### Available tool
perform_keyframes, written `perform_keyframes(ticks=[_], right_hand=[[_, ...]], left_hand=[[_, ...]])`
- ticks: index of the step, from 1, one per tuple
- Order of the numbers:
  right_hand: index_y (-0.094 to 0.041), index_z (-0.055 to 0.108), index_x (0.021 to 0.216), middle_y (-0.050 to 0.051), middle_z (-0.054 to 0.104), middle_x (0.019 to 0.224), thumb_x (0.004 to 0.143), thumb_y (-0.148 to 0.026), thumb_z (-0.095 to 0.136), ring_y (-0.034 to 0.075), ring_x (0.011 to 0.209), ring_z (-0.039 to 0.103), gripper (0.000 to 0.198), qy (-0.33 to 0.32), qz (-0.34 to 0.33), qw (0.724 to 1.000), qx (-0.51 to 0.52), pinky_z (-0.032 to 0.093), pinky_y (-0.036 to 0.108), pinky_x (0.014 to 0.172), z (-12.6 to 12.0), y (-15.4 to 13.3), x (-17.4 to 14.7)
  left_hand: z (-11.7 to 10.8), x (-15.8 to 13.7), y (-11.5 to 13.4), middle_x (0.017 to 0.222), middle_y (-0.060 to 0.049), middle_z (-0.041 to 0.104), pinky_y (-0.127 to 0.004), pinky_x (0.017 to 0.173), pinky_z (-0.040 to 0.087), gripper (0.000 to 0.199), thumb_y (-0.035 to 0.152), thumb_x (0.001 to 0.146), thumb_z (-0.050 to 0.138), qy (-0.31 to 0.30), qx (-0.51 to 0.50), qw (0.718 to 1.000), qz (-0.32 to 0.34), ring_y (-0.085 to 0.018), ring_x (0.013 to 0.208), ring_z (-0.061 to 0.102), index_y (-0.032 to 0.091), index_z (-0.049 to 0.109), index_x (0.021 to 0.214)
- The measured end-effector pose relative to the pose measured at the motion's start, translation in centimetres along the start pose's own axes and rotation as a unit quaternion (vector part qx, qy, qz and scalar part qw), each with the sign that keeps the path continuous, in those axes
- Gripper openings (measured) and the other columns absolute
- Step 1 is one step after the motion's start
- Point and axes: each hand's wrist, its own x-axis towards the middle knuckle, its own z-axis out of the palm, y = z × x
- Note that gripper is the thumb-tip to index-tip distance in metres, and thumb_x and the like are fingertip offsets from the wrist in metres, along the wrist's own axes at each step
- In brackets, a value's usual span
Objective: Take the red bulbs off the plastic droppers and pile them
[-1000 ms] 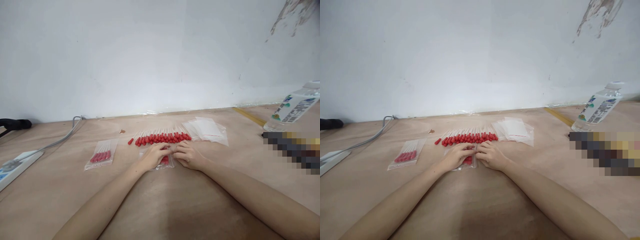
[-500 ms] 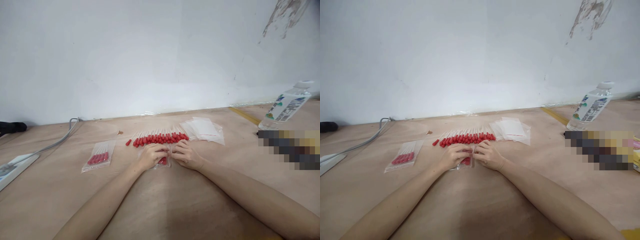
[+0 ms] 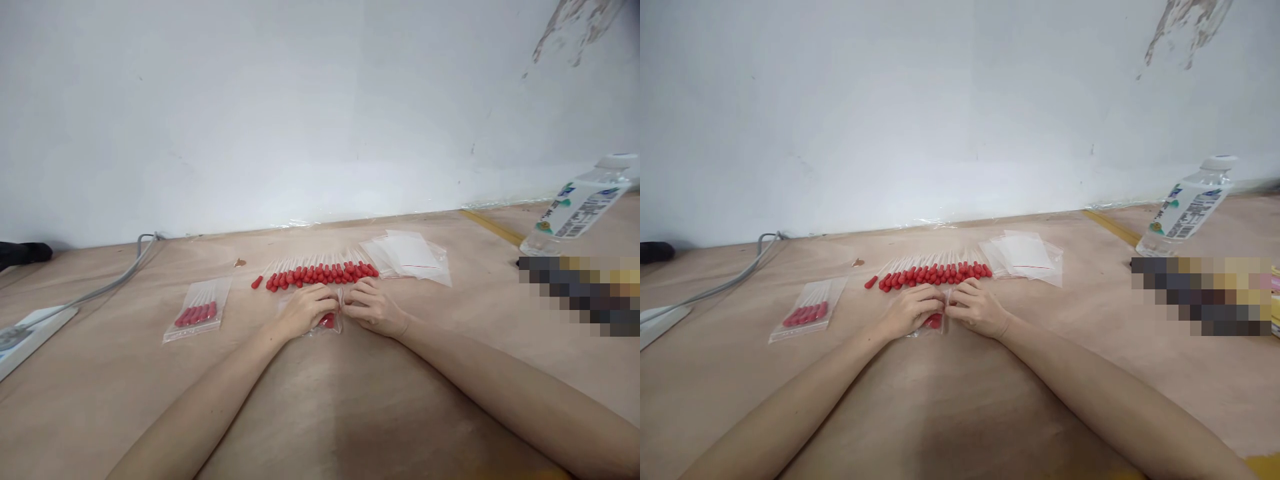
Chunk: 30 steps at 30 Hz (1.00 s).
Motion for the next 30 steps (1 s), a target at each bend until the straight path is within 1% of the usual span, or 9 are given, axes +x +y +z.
perform_keyframes(ticks=[2,4,7,9,14,17,21,26,30], right_hand=[[-0.02,0.057,0.073,0.002,0.058,0.072,0.087,-0.012,0.037,0.013,0.072,0.044,0.026,-0.007,0.012,1.0,0.001,0.034,0.029,0.069,0.2,0.0,-0.1],[-0.02,0.058,0.075,0.002,0.057,0.072,0.087,-0.014,0.039,0.013,0.072,0.044,0.023,-0.005,0.023,1.0,0.0,0.035,0.029,0.068,0.3,0.1,-0.2],[-0.02,0.06,0.078,0.002,0.058,0.072,0.087,-0.015,0.042,0.013,0.072,0.045,0.021,0.004,0.025,1.0,0.006,0.036,0.029,0.069,0.3,0.0,-0.1],[-0.02,0.06,0.081,0.002,0.059,0.073,0.087,-0.014,0.041,0.013,0.073,0.046,0.021,0.005,0.015,1.0,0.016,0.036,0.029,0.069,0.3,0.0,-0.1],[-0.021,0.061,0.087,0.003,0.059,0.074,0.087,-0.015,0.042,0.014,0.073,0.045,0.02,-0.015,0.019,1.0,0.019,0.036,0.03,0.068,0.2,0.0,-0.2],[-0.021,0.061,0.083,0.002,0.057,0.072,0.087,-0.017,0.044,0.014,0.072,0.045,0.018,-0.029,0.025,0.999,0.013,0.035,0.029,0.067,0.2,0.0,-0.2],[-0.019,0.06,0.075,0.003,0.057,0.072,0.086,-0.019,0.046,0.014,0.073,0.045,0.018,-0.036,0.027,0.999,0.014,0.035,0.029,0.067,0.3,0.0,-0.2],[-0.018,0.06,0.076,0.003,0.058,0.072,0.085,-0.021,0.049,0.014,0.072,0.044,0.015,-0.026,0.038,0.999,0.018,0.035,0.029,0.066,0.3,0.0,-0.1],[-0.018,0.06,0.074,0.003,0.058,0.071,0.085,-0.021,0.049,0.014,0.072,0.044,0.016,-0.031,0.041,0.999,0.015,0.034,0.028,0.065,0.4,0.0,-0.2]], left_hand=[[0.2,-0.2,-0.1,0.086,-0.005,0.063,-0.027,0.072,0.045,0.024,0.019,0.089,0.039,0.001,-0.014,1.0,-0.02,-0.014,0.08,0.055,0.017,0.062,0.082],[0.4,-0.3,-0.2,0.091,-0.006,0.062,-0.027,0.074,0.046,0.019,0.021,0.088,0.042,0.018,-0.03,0.998,-0.043,-0.015,0.085,0.055,0.017,0.061,0.09],[0.6,-0.5,-0.4,0.097,-0.005,0.061,-0.027,0.077,0.046,0.02,0.021,0.087,0.044,0.029,-0.035,0.998,-0.044,-0.015,0.091,0.055,0.02,0.061,0.099],[0.7,-0.5,-0.5,0.096,-0.005,0.062,-0.027,0.074,0.047,0.021,0.02,0.087,0.044,0.034,-0.03,0.998,-0.034,-0.015,0.088,0.057,0.02,0.063,0.095],[1.0,-0.8,-0.6,0.086,-0.005,0.064,-0.025,0.068,0.048,0.022,0.023,0.087,0.045,0.086,-0.015,0.996,-0.028,-0.013,0.08,0.059,0.019,0.067,0.084],[1.1,-1.0,-0.7,0.086,-0.004,0.064,-0.024,0.067,0.048,0.023,0.023,0.087,0.044,0.098,0.002,0.995,-0.018,-0.012,0.078,0.06,0.021,0.067,0.083],[1.1,-1.1,-0.7,0.088,-0.003,0.065,-0.023,0.068,0.048,0.023,0.022,0.087,0.044,0.097,0.021,0.995,-0.016,-0.012,0.078,0.06,0.022,0.067,0.084],[0.9,-1.0,-0.5,0.09,-0.002,0.066,-0.024,0.068,0.047,0.021,0.02,0.086,0.044,0.08,0.04,0.996,-0.015,-0.013,0.079,0.06,0.02,0.065,0.085],[0.7,-0.8,-0.2,0.093,-0.002,0.065,-0.025,0.069,0.046,0.019,0.018,0.086,0.044,0.058,0.056,0.997,-0.02,-0.014,0.082,0.06,0.019,0.063,0.087]])
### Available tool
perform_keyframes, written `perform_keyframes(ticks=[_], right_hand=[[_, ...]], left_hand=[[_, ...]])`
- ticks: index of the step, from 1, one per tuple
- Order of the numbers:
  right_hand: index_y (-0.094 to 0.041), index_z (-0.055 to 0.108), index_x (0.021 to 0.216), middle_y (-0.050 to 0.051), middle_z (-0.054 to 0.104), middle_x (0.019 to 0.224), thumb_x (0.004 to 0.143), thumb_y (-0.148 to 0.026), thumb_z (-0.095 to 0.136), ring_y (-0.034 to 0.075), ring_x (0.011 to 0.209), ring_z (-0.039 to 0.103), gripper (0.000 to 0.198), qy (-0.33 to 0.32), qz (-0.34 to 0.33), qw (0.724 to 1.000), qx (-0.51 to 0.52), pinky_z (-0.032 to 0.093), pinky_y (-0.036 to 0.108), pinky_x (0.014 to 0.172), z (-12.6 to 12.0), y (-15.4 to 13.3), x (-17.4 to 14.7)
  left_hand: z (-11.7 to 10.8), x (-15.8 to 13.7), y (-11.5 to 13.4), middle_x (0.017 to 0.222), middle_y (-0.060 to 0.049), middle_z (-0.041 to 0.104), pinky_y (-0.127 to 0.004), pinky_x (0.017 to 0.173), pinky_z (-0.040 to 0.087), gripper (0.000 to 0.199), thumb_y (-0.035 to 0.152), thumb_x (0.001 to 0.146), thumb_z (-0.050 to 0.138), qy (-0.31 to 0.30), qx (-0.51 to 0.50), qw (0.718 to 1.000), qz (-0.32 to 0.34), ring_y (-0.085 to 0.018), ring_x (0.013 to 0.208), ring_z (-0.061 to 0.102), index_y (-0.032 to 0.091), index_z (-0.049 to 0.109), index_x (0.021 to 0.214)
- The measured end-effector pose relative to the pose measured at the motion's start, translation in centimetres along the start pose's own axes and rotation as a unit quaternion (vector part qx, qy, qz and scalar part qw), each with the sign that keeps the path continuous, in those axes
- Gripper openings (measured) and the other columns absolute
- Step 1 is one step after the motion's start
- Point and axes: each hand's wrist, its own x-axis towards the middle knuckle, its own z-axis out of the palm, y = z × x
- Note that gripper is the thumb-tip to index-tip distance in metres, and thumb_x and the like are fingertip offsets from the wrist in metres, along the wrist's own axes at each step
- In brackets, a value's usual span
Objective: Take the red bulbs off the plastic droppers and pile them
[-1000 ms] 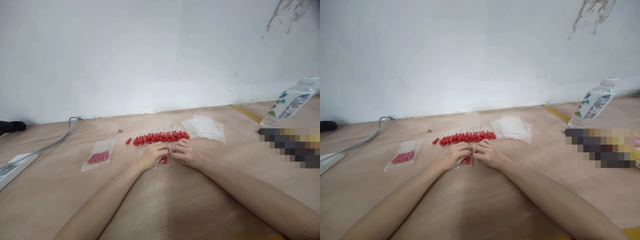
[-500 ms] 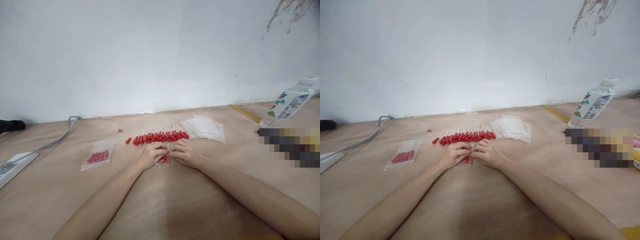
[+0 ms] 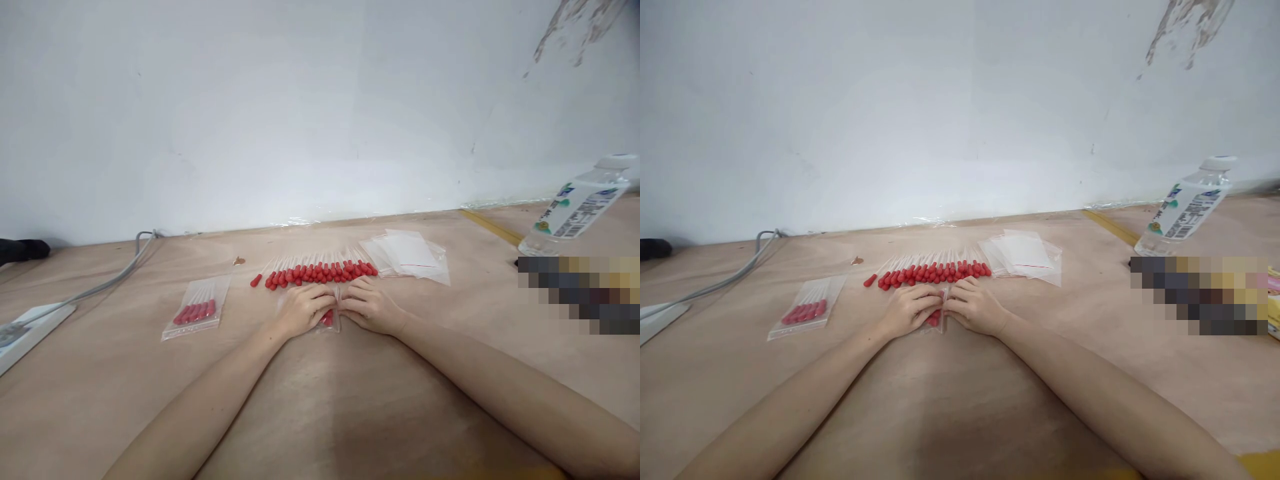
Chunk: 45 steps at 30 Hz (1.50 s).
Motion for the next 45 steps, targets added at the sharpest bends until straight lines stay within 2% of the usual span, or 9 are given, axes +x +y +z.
perform_keyframes(ticks=[5,11,16,21,25,28,33,38,45], right_hand=[[-0.018,0.06,0.071,0.003,0.057,0.07,0.085,-0.019,0.048,0.014,0.072,0.044,0.018,-0.008,-0.008,1.0,0.001,0.034,0.028,0.066,0.1,0.0,0.0],[-0.018,0.059,0.075,0.003,0.058,0.074,0.083,-0.013,0.047,0.014,0.075,0.044,0.015,0.003,-0.02,1.0,0.012,0.034,0.028,0.068,0.0,0.0,0.1],[-0.018,0.059,0.075,0.002,0.056,0.071,0.084,-0.014,0.045,0.014,0.072,0.042,0.017,0.004,-0.015,1.0,0.006,0.033,0.028,0.066,0.1,0.1,-0.1],[-0.017,0.058,0.071,0.002,0.056,0.069,0.085,-0.019,0.048,0.014,0.07,0.041,0.017,0.009,0.013,1.0,0.002,0.033,0.028,0.065,0.1,0.1,-0.1],[-0.018,0.061,0.087,0.002,0.058,0.072,0.085,-0.021,0.048,0.015,0.073,0.043,0.013,0.007,0.012,1.0,-0.001,0.033,0.029,0.067,-0.1,-0.1,0.0],[-0.023,0.06,0.1,0.003,0.06,0.082,0.084,-0.015,0.047,0.015,0.078,0.044,0.022,-0.012,-0.009,1.0,-0.015,0.032,0.031,0.069,0.0,-0.1,0.1],[-0.024,0.064,0.083,0.002,0.06,0.081,0.082,-0.016,0.05,0.015,0.078,0.044,0.016,-0.006,0.009,0.998,-0.06,0.03,0.032,0.071,0.6,0.3,0.4],[-0.018,0.06,0.071,0.002,0.061,0.078,0.082,-0.02,0.051,0.015,0.079,0.045,0.014,0.009,0.01,0.997,-0.079,0.032,0.031,0.072,1.1,0.8,1.0],[-0.016,0.06,0.078,0.003,0.063,0.082,0.083,-0.009,0.042,0.015,0.08,0.046,0.021,0.009,-0.036,0.998,-0.054,0.034,0.031,0.073,1.4,0.8,0.9]], left_hand=[[-0.3,0.3,0.3,0.092,-0.004,0.065,-0.025,0.067,0.046,0.019,0.019,0.087,0.042,-0.027,-0.009,0.999,-0.025,-0.015,0.08,0.06,0.017,0.061,0.086],[0.0,0.4,-0.1,0.103,-0.003,0.062,-0.026,0.075,0.046,0.021,0.018,0.087,0.043,-0.022,-0.032,0.999,-0.032,-0.015,0.092,0.057,0.02,0.061,0.098],[0.1,0.2,-0.4,0.094,-0.002,0.064,-0.025,0.072,0.045,0.019,0.017,0.086,0.045,-0.021,-0.038,0.999,-0.015,-0.014,0.085,0.057,0.021,0.063,0.089],[0.2,-0.1,-0.4,0.092,-0.003,0.063,-0.027,0.075,0.045,0.019,0.017,0.087,0.042,-0.011,-0.033,0.999,-0.037,-0.015,0.085,0.056,0.018,0.061,0.088],[0.3,-0.2,-0.6,0.095,-0.004,0.062,-0.028,0.076,0.046,0.019,0.017,0.088,0.04,-0.004,-0.026,0.998,-0.051,-0.015,0.087,0.056,0.018,0.059,0.091],[0.4,-0.2,-0.6,0.097,-0.005,0.062,-0.028,0.076,0.046,0.018,0.017,0.087,0.042,0.003,-0.035,0.998,-0.055,-0.015,0.088,0.057,0.018,0.058,0.094],[0.5,-0.2,-0.4,0.1,-0.005,0.06,-0.028,0.078,0.047,0.023,0.015,0.087,0.039,0.012,-0.079,0.99,-0.118,-0.015,0.091,0.056,0.019,0.053,0.106],[0.3,-0.1,-0.2,0.096,-0.005,0.06,-0.029,0.078,0.047,0.02,0.016,0.087,0.041,0.016,-0.101,0.986,-0.13,-0.015,0.088,0.057,0.018,0.055,0.101],[0.3,-0.2,-0.4,0.097,-0.006,0.059,-0.029,0.078,0.048,0.021,0.013,0.085,0.043,0.015,-0.115,0.988,-0.104,-0.015,0.088,0.056,0.018,0.059,0.098]])
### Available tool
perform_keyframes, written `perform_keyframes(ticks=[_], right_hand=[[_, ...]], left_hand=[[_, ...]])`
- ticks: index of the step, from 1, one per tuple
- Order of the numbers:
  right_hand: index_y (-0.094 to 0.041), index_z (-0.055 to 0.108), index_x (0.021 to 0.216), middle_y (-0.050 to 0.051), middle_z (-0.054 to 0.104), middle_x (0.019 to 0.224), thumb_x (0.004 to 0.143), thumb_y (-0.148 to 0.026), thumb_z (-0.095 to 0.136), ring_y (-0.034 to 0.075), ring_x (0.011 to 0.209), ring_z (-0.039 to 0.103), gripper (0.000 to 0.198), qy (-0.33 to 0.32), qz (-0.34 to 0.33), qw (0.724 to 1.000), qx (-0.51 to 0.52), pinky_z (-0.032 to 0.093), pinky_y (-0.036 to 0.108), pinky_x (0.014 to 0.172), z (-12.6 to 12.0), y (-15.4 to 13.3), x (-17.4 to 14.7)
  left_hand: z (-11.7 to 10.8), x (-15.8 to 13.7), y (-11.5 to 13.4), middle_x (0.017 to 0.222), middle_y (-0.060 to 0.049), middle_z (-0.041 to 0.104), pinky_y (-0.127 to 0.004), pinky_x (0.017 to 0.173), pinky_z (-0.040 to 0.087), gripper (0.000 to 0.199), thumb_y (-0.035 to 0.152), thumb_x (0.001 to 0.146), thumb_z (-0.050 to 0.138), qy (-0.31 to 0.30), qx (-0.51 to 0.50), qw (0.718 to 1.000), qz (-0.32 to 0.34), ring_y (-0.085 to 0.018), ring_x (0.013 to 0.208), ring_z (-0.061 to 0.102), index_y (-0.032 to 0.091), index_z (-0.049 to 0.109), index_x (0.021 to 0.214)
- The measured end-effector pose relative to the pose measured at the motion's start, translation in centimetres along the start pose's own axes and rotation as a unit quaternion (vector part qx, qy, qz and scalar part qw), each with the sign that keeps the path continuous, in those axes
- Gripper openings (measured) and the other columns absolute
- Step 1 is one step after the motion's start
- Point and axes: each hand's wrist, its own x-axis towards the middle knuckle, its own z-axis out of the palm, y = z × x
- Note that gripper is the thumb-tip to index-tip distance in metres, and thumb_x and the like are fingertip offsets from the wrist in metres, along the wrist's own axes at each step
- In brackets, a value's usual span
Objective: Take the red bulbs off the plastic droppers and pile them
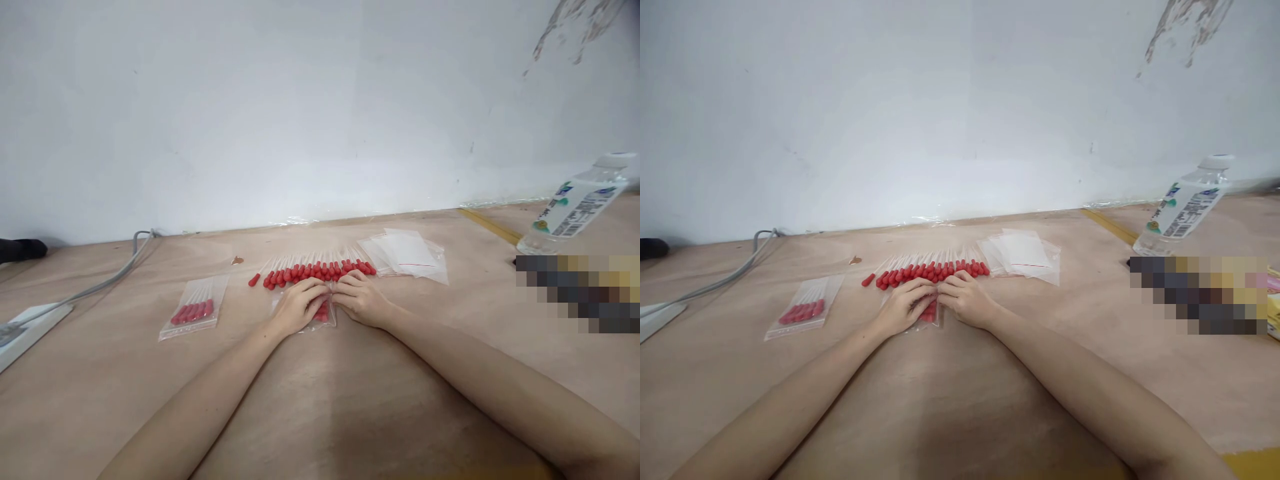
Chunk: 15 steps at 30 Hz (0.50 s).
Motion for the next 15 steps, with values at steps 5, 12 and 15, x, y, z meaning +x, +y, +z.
perform_keyframes(ticks=[5,12,15], right_hand=[[-0.016,0.061,0.084,0.005,0.061,0.08,0.085,-0.01,0.039,0.016,0.08,0.046,0.022,0.001,-0.001,1.0,0.012,0.034,0.031,0.074,-0.04,-0.01,-0.1],[-0.017,0.061,0.085,0.004,0.061,0.081,0.086,-0.014,0.042,0.016,0.078,0.046,0.019,-0.012,0.023,0.999,0.027,0.033,0.031,0.072,-0.31,0.03,-0.09],[-0.017,0.059,0.079,0.003,0.06,0.076,0.086,-0.023,0.047,0.015,0.075,0.046,0.015,-0.014,0.049,0.998,0.04,0.033,0.03,0.071,-0.34,-0.03,-0.12]], left_hand=[[0.03,-0.06,-0.3,0.099,-0.006,0.059,-0.029,0.078,0.049,0.024,0.014,0.085,0.045,0.011,-0.011,1.0,0.006,-0.015,0.09,0.057,0.019,0.062,0.101],[0.01,-0.08,-0.48,0.1,-0.007,0.059,-0.03,0.078,0.049,0.026,0.017,0.086,0.045,0.003,-0.02,1.0,0.006,-0.016,0.091,0.057,0.019,0.062,0.105],[-0.11,-0.09,-0.34,0.103,-0.007,0.059,-0.032,0.08,0.049,0.026,0.016,0.086,0.044,-0.015,-0.011,1.0,0.008,-0.016,0.094,0.056,0.021,0.063,0.104]])
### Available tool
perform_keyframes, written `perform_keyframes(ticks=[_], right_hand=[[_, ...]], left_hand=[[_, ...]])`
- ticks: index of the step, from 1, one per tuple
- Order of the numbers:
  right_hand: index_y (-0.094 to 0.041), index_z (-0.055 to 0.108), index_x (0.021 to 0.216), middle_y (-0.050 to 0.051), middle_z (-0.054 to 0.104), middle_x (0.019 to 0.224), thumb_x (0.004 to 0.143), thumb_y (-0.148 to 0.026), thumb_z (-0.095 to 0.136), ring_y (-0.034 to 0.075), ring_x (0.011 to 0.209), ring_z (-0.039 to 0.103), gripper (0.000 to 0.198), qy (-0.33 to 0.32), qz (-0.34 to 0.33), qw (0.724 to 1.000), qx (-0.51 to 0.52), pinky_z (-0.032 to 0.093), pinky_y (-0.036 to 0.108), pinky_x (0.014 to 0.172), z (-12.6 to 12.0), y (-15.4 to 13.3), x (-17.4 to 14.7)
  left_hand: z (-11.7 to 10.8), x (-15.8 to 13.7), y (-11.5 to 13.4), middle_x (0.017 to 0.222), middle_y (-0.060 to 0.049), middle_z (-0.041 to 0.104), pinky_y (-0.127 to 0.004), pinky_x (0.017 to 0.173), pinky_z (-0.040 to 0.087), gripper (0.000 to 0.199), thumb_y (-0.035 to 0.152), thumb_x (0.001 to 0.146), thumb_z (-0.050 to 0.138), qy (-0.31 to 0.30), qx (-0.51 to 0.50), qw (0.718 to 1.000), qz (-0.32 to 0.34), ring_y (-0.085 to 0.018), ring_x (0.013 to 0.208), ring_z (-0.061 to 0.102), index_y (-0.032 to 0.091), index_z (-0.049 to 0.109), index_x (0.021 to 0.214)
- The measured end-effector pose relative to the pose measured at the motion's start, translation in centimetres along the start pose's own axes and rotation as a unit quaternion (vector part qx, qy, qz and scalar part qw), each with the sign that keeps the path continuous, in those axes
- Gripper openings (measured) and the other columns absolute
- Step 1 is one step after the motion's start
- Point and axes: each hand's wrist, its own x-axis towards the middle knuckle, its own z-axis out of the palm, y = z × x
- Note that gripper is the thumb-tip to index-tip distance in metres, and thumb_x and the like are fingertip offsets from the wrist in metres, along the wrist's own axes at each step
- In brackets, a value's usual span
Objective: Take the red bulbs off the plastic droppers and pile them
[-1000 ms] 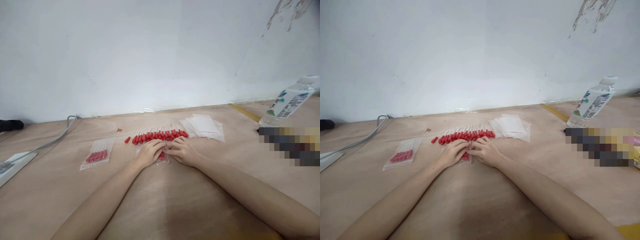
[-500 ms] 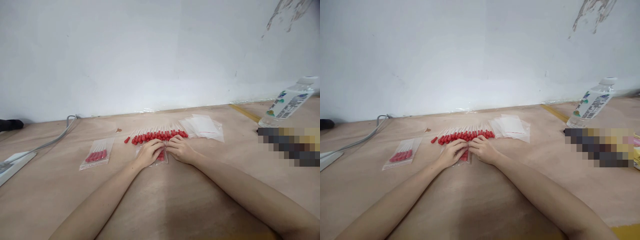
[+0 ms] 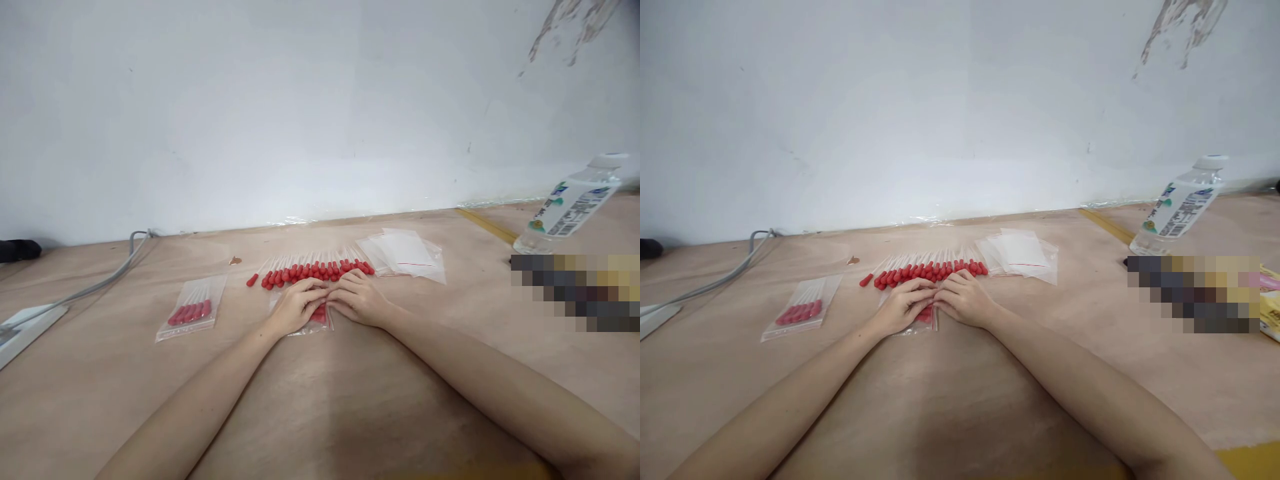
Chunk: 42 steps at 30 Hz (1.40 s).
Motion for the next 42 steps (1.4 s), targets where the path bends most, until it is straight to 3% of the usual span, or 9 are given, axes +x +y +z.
perform_keyframes(ticks=[5,14,24,30,36,42], right_hand=[[-0.017,0.059,0.076,0.003,0.059,0.075,0.085,-0.025,0.049,0.014,0.076,0.045,0.015,-0.019,0.01,1.0,0.02,0.032,0.03,0.071,0.1,0.0,-0.2],[-0.02,0.062,0.079,0.003,0.059,0.079,0.083,-0.022,0.051,0.015,0.078,0.044,0.013,-0.041,0.006,0.998,0.055,0.031,0.03,0.069,-0.3,-0.2,-0.1],[-0.023,0.063,0.088,0.002,0.059,0.079,0.084,-0.022,0.05,0.015,0.078,0.044,0.014,-0.053,0.002,0.998,0.044,0.031,0.03,0.069,-0.1,-0.1,-0.4],[-0.022,0.061,0.084,0.002,0.058,0.082,0.086,-0.024,0.047,0.015,0.081,0.044,0.014,-0.075,-0.039,0.996,0.002,0.031,0.031,0.072,-0.5,-0.1,-0.1],[-0.021,0.057,0.083,0.003,0.058,0.089,0.09,-0.016,0.037,0.014,0.088,0.046,0.021,-0.112,-0.146,0.981,-0.068,0.031,0.031,0.08,-1.2,-0.5,1.1],[-0.022,0.056,0.082,0.002,0.058,0.086,0.091,-0.018,0.037,0.015,0.086,0.046,0.021,-0.124,-0.159,0.976,-0.087,0.031,0.033,0.081,-1.5,-0.6,1.3]], left_hand=[[-0.2,0.0,0.2,0.104,-0.007,0.058,-0.031,0.079,0.049,0.023,0.014,0.085,0.044,-0.01,0.004,1.0,0.003,-0.016,0.092,0.057,0.019,0.066,0.089],[-0.3,0.3,0.7,0.097,-0.006,0.06,-0.029,0.079,0.048,0.02,0.01,0.082,0.044,-0.005,-0.001,1.0,0.0,-0.015,0.09,0.057,0.017,0.063,0.087],[-1.1,-0.2,0.4,0.09,-0.007,0.065,-0.024,0.06,0.052,0.025,0.008,0.07,0.048,-0.004,-0.039,0.999,-0.004,-0.014,0.074,0.063,0.015,0.068,0.083],[-1.3,-0.2,0.4,0.09,-0.006,0.066,-0.025,0.067,0.053,0.027,0.007,0.069,0.047,0.0,-0.028,1.0,0.008,-0.014,0.079,0.063,0.017,0.069,0.083],[-1.2,-0.2,0.3,0.091,-0.006,0.066,-0.027,0.07,0.052,0.028,0.006,0.069,0.047,-0.005,-0.017,1.0,0.015,-0.015,0.08,0.063,0.017,0.068,0.083],[-1.0,-0.2,0.4,0.093,-0.007,0.066,-0.031,0.077,0.051,0.023,0.01,0.073,0.048,0.0,0.005,0.999,0.032,-0.017,0.086,0.061,0.017,0.067,0.084]])
